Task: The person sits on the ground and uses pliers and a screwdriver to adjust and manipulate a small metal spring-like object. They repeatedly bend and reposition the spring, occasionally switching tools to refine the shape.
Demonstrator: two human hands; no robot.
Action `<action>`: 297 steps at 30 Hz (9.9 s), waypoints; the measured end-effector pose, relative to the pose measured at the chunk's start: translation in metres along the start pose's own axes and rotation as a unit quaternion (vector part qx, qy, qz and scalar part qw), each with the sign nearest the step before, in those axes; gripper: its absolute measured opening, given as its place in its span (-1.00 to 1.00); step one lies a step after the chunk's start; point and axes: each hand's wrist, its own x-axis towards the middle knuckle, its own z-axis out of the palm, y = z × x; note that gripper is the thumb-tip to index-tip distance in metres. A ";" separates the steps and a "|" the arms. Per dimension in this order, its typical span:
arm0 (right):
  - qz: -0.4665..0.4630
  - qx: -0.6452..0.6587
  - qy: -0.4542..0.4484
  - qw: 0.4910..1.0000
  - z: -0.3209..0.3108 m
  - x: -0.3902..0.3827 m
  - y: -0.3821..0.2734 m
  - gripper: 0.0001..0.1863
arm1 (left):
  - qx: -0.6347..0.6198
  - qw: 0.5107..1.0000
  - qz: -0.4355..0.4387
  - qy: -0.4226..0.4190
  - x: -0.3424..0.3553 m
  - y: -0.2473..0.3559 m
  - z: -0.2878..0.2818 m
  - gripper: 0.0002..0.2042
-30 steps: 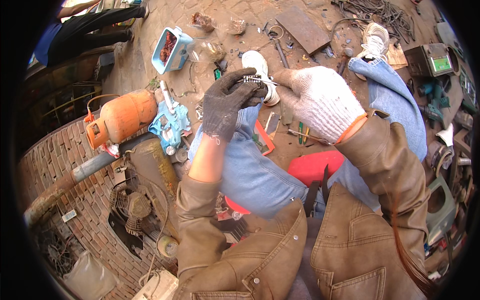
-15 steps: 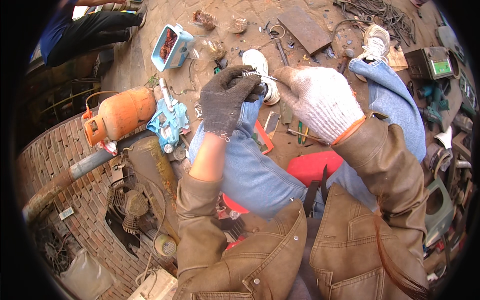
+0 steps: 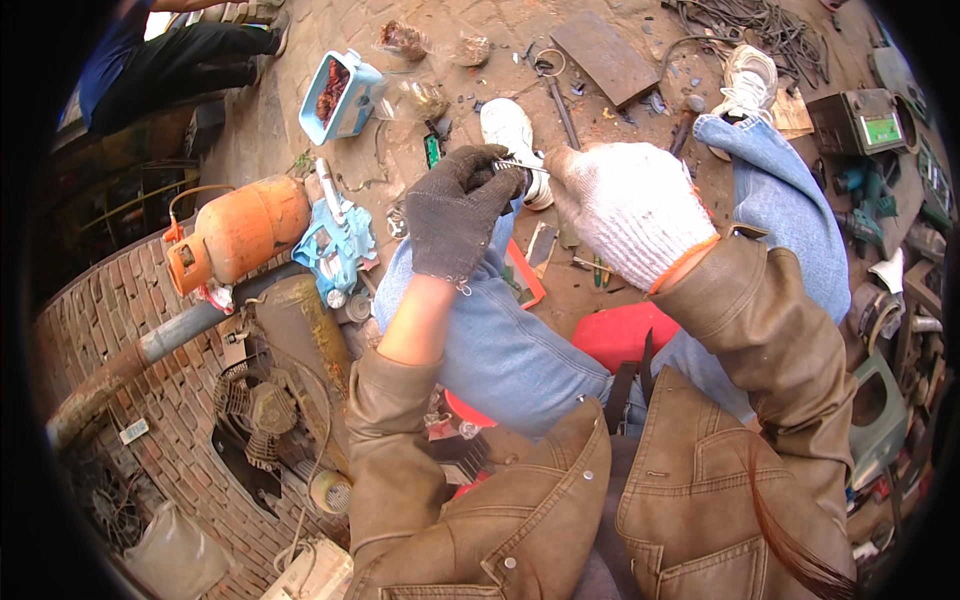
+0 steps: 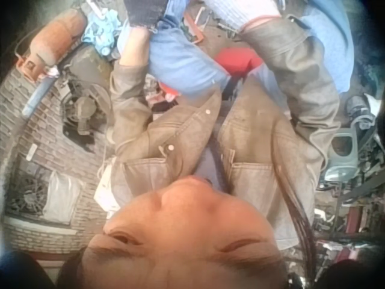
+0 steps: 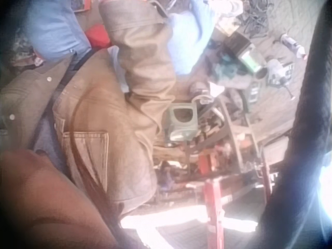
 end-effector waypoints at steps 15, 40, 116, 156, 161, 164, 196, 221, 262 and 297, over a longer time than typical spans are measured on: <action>-0.033 0.019 -0.070 0.997 -0.002 0.004 0.022 -0.79 | 0.215 0.964 0.130 -0.089 -0.013 0.000 0.002 -0.74; 0.018 0.000 -0.073 0.997 -0.014 -0.002 0.000 -0.79 | 0.221 0.973 0.056 0.035 0.006 -0.003 0.002 -0.70; 0.042 0.053 -0.183 0.981 -0.019 0.007 0.027 -0.73 | 0.167 0.964 0.049 -0.200 -0.010 -0.002 0.009 -0.72; 0.200 0.610 -0.129 0.756 -0.047 0.006 0.008 -0.79 | -0.234 0.965 0.055 -0.101 -0.038 0.040 0.000 -0.69; 0.210 0.629 -0.127 0.738 -0.046 0.005 0.007 -0.79 | -0.162 0.977 0.122 -0.063 -0.037 0.036 0.001 -0.74; 0.215 0.639 -0.130 0.727 -0.046 0.005 0.007 -0.80 | -0.163 0.978 0.121 -0.057 -0.036 0.037 0.001 -0.74; 0.210 0.623 -0.099 0.747 -0.031 0.001 0.010 -0.66 | -0.175 0.981 0.075 -0.026 -0.035 0.042 -0.001 -0.71; 0.567 -0.077 0.140 0.808 0.299 -0.146 0.224 -0.53 | -0.468 0.879 0.017 0.093 -0.001 -0.008 -0.032 -0.69; 0.287 0.558 0.067 0.776 0.064 -0.037 0.003 -0.69 | -0.454 0.889 0.057 -0.016 -0.002 0.031 -0.013 -0.64; 0.115 0.462 -0.172 0.863 -0.021 -0.044 -0.012 -0.55 | -0.337 0.937 0.074 -0.052 0.023 0.005 -0.008 -0.60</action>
